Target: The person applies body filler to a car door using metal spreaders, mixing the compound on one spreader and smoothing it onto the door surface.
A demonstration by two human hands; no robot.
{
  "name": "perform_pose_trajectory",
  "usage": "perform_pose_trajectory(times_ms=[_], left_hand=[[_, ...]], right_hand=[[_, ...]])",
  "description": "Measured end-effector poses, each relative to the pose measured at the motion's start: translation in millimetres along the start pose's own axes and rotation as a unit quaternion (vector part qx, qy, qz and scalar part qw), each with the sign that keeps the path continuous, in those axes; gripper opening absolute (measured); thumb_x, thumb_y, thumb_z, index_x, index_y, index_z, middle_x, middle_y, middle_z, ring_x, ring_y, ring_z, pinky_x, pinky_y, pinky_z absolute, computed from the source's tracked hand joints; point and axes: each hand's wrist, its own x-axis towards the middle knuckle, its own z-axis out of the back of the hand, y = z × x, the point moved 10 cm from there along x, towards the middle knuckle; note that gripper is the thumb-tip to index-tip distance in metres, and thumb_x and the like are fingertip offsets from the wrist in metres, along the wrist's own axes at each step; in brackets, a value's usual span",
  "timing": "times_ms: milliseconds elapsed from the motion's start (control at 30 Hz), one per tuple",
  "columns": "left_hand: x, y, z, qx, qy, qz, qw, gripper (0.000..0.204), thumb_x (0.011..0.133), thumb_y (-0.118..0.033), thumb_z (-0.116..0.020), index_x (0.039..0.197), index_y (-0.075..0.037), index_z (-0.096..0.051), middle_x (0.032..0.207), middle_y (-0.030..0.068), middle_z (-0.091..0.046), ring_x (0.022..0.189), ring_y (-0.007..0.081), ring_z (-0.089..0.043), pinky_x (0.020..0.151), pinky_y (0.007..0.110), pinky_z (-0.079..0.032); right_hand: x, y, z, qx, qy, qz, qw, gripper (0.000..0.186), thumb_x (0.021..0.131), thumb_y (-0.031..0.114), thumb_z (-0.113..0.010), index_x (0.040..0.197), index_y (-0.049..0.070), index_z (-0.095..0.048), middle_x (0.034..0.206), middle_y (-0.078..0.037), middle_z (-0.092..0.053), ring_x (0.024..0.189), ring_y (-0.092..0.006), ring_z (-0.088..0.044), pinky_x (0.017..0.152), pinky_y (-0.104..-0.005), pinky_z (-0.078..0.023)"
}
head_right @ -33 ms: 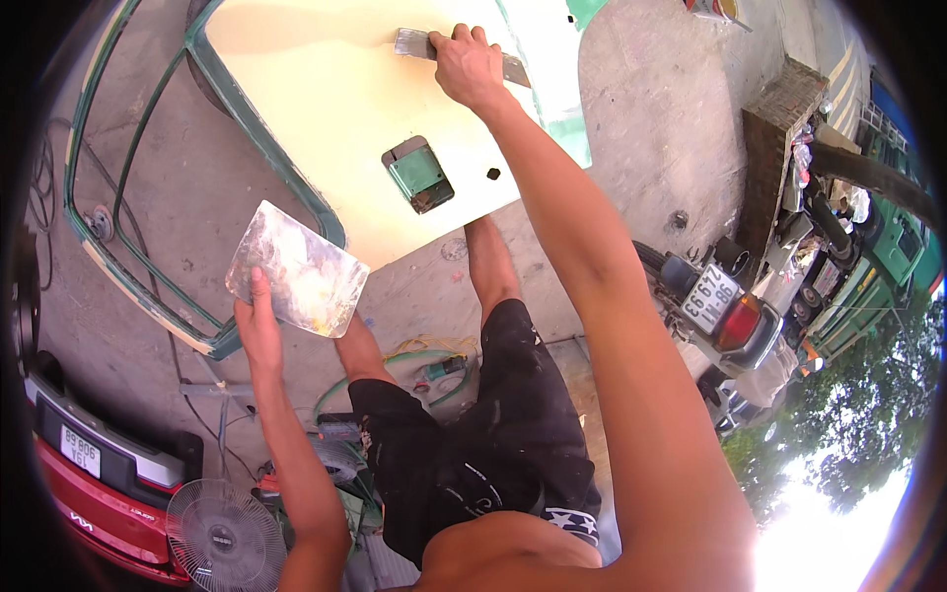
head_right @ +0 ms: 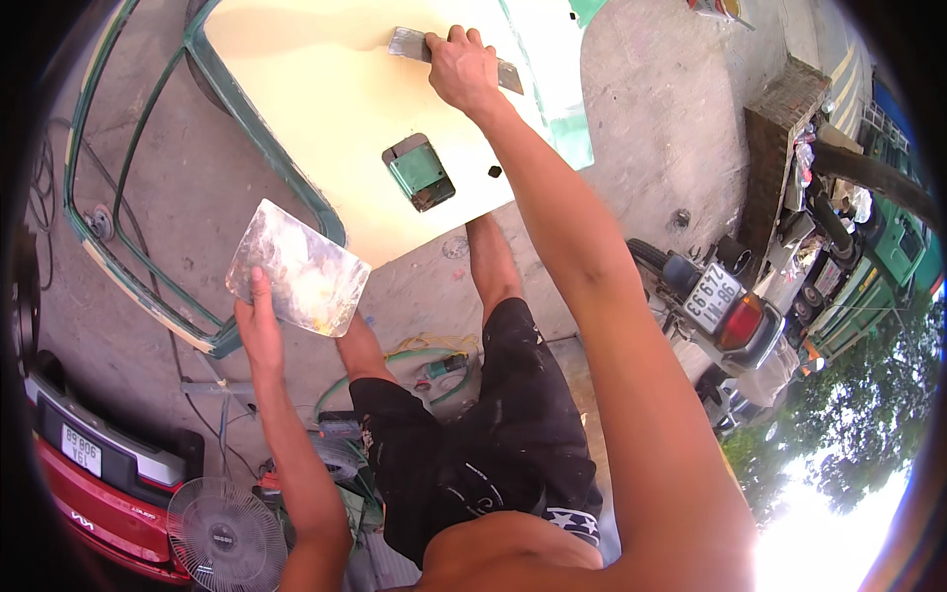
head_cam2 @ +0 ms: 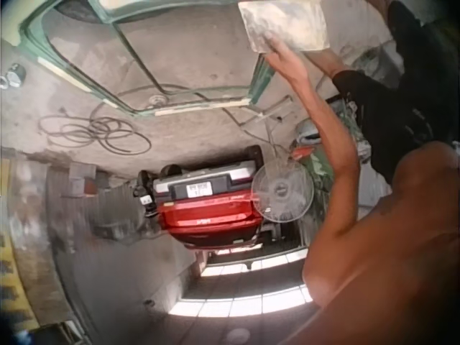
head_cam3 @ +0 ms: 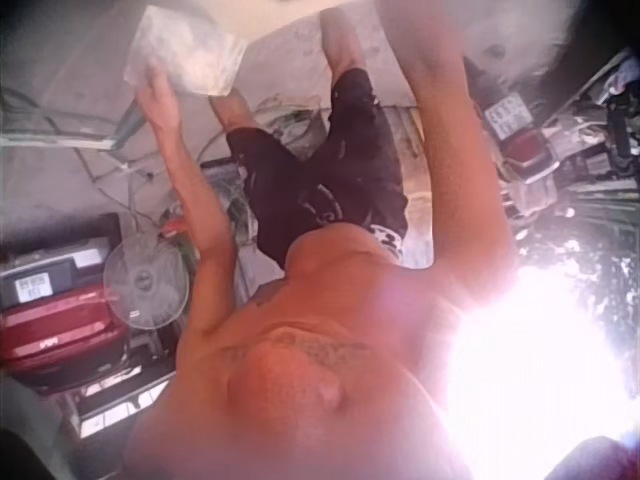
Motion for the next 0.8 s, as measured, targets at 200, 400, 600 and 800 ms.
perform_pose_trajectory(times_ms=[200,400,600,800], left_hand=[[3.8,5.0,-6.7,0.015,-0.006,-0.001,1.0,0.061,0.105,-0.044,-0.047,0.13,0.012,-0.053,0.129,0.0163,-0.06,0.116,0.0215,-0.054,0.102,0.035,-0.039],[-1.3,-7.4,0.5,0.043,-0.003,0.001,0.999,0.062,0.104,-0.045,-0.05,0.13,0.011,-0.054,0.129,0.0173,-0.06,0.116,0.0223,-0.054,0.101,0.035,-0.04],[-5.5,-2.9,7.0,-0.002,-0.033,0.018,0.999,0.062,0.104,-0.044,-0.05,0.13,0.012,-0.054,0.129,0.0176,-0.06,0.116,0.0228,-0.055,0.101,0.035,-0.04],[-5.4,4.2,8.1,-0.007,-0.048,0.011,0.999,0.064,0.104,-0.044,-0.05,0.13,0.013,-0.053,0.129,0.0178,-0.059,0.115,0.0233,-0.055,0.101,0.035,-0.04]], right_hand=[[-107.6,56.0,-37.8,-0.028,-0.034,0.113,0.993,0.05,0.083,0.009,-0.061,0.133,0.015,-0.06,0.109,-0.008,-0.059,0.111,-0.0267,-0.054,0.093,-0.0472,-0.044],[-169.7,18.0,-48.2,-0.089,0.002,0.257,0.962,0.049,0.088,0.012,-0.059,0.137,0.018,-0.058,0.114,-0.002,-0.059,0.118,-0.0212,-0.052,0.097,-0.0436,-0.042],[-53.4,-51.1,6.2,-0.035,-0.058,0.021,0.997,0.054,0.085,0.003,-0.057,0.135,0.021,-0.056,0.117,-0.008,-0.059,0.11,-0.0289,-0.054,0.083,-0.0495,-0.047],[-59.6,23.0,-28.1,0.073,-0.03,-0.098,0.992,0.053,0.079,0.008,-0.062,0.132,0.014,-0.058,0.112,-0.011,-0.056,0.108,-0.0316,-0.052,0.087,-0.0563,-0.043]])
